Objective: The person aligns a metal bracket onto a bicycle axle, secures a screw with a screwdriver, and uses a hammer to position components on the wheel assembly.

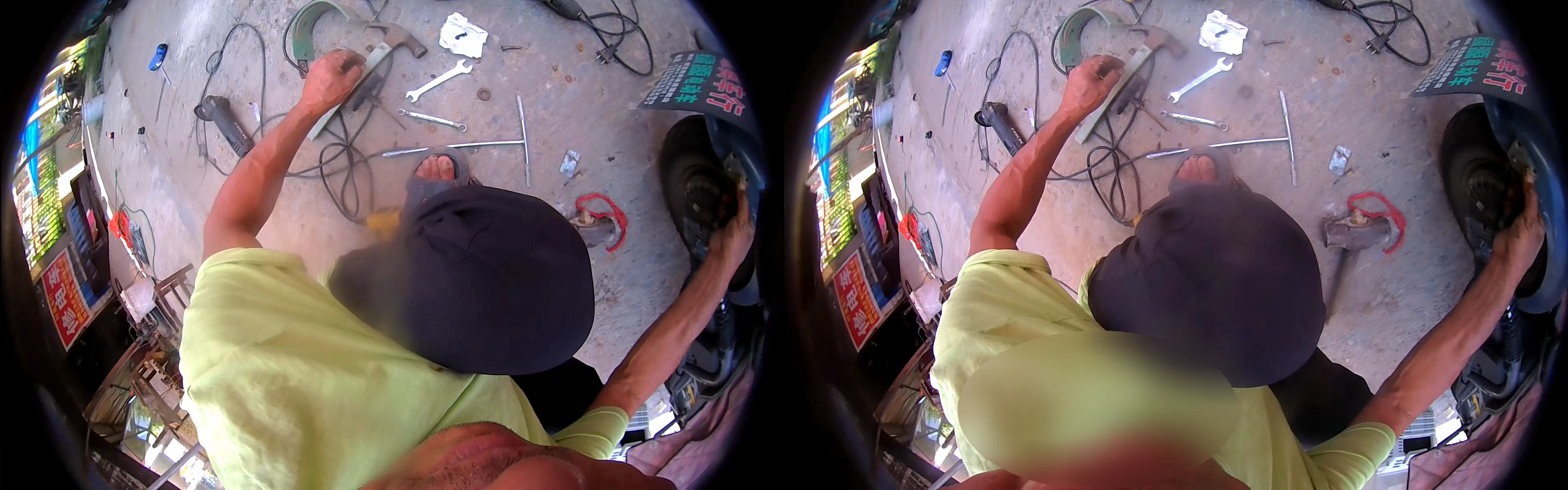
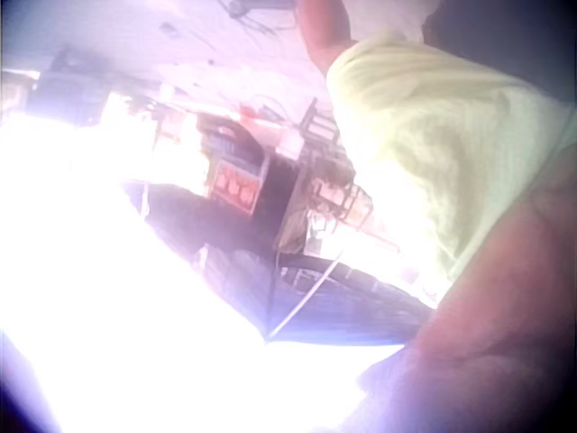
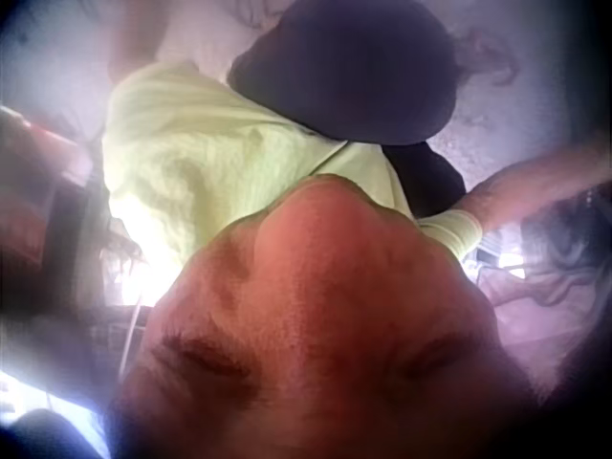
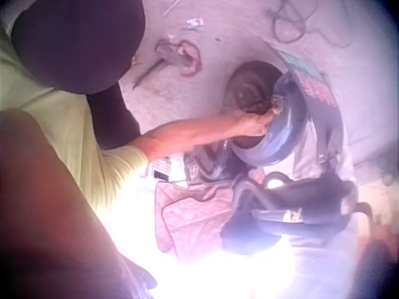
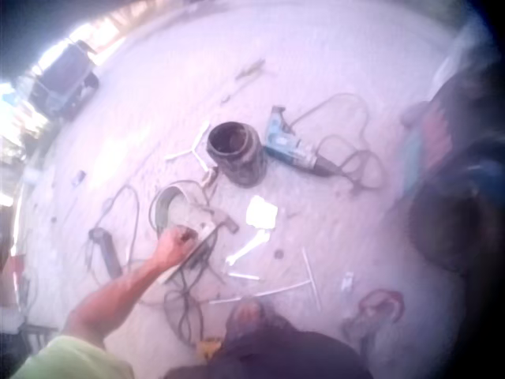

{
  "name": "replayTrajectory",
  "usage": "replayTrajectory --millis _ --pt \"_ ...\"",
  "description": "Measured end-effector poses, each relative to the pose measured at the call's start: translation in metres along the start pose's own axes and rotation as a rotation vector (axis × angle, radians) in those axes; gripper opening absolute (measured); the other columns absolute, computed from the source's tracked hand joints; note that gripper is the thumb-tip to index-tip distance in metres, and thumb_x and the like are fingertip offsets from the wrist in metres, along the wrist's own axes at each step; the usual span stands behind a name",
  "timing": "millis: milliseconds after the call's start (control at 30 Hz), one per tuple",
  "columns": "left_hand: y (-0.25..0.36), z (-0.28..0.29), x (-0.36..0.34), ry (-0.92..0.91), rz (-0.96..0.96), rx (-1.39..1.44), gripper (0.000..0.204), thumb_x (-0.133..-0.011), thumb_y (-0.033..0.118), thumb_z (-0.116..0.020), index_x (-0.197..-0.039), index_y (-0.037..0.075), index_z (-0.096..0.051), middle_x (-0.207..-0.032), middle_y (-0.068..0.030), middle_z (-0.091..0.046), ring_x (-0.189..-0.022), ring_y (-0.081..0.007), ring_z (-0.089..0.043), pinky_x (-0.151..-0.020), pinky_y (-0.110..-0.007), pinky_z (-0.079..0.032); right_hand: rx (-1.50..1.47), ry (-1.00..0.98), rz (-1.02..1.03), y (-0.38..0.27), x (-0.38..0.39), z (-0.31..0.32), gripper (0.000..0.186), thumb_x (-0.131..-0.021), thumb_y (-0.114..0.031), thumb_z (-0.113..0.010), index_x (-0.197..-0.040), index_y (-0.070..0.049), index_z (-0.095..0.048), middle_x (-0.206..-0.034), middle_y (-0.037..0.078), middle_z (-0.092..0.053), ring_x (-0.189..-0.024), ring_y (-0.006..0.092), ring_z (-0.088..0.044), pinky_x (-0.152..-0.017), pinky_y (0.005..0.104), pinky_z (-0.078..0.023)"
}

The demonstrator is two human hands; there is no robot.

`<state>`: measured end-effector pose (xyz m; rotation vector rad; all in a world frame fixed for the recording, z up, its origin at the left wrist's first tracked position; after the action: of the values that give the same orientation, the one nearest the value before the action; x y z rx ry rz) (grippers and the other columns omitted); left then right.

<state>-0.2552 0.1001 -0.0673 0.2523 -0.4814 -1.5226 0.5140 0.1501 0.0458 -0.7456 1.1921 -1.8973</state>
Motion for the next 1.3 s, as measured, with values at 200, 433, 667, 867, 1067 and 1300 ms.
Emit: replayTrajectory --millis 200,433,667,867,1067,1300 --pt "0.015 -0.033 0.043 -0.183 -0.334 -0.293 0.04 -0.078 0.01 -0.075 -0.117 0.015 -0.069 -0.118 -0.0125 -0.059 -0.112 -0.0344 -0.058 -0.092 -0.046 -0.048 -0.133 0.067 0.025 -0.028 0.041 -0.033 0.03 -0.099 -0.021 -0.067 -0.121 -0.001 -0.073 -0.115 0.006 -0.073 -0.099 0.0129 -0.067 -0.078 0.0238 -0.05" --pt "0.027 -0.04 0.045 -0.156 -0.423 -0.321 0.035 -0.079 0.01 -0.076 -0.113 0.011 -0.069 -0.121 -0.0137 -0.057 -0.115 -0.0336 -0.055 -0.094 -0.047 -0.042 -0.176 -0.078 0.054 -0.051 0.056 -0.058 0.027 -0.087 -0.03 -0.081 -0.097 -0.005 -0.077 -0.085 -0.002 -0.072 -0.069 0.0063 -0.056 -0.067 0.0222 -0.044" --pt "0.093 -0.053 0.032 -0.245 -0.156 0.364 0.021 -0.091 0.012 -0.064 -0.108 -0.001 -0.061 -0.114 -0.0161 -0.068 -0.108 -0.0288 -0.065 -0.096 -0.041 -0.049 -0.116 -0.061 0.087 -0.036 0.049 -0.05 0.033 -0.087 -0.03 -0.081 -0.091 0.002 -0.078 -0.078 0.0 -0.069 -0.066 0.0055 -0.054 -0.061 0.0232 -0.041" --pt "0.204 -0.06 0.008 -0.608 0.003 0.801 0.022 -0.096 0.017 -0.057 -0.109 0.0 -0.058 -0.091 -0.0145 -0.071 -0.087 -0.0206 -0.067 -0.081 -0.033 -0.051 -0.132 -0.012 0.098 -0.039 0.051 -0.054 0.034 -0.083 -0.03 -0.081 -0.084 0.004 -0.076 -0.064 -0.002 -0.06 -0.054 0.0049 -0.047 -0.048 0.026 -0.034" --pt "0.3 -0.052 -0.021 -0.761 0.136 1.038 0.046 -0.102 0.027 -0.054 -0.14 0.002 -0.049 -0.078 -0.0083 -0.061 -0.077 -0.0194 -0.059 -0.083 -0.035 -0.05 -0.091 -0.026 0.071 -0.051 0.055 -0.057 0.04 -0.079 -0.032 -0.082 -0.089 0.006 -0.077 -0.078 0.004 -0.07 -0.07 0.0095 -0.061 -0.066 0.0291 -0.05" --pt "0.384 -0.017 -0.018 -0.946 -0.432 1.24 0.091 -0.088 0.046 -0.073 -0.157 0.003 -0.033 -0.114 -0.0095 -0.059 -0.083 -0.0121 -0.053 -0.078 -0.028 -0.047 -0.144 -0.055 0.085 -0.049 0.052 -0.056 0.025 -0.088 -0.02 -0.08 -0.094 0.005 -0.077 -0.085 0.003 -0.073 -0.072 0.0063 -0.061 -0.063 0.023 -0.046"
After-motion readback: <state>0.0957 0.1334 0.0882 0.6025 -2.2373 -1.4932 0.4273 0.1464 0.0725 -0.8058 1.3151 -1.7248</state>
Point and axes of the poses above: each hand's wrist, its own x-axis away from the middle knuckle, its own z-axis out of the back of the hand, y = z × x, the point moved 5 cm from there along -x, towards the middle knuckle
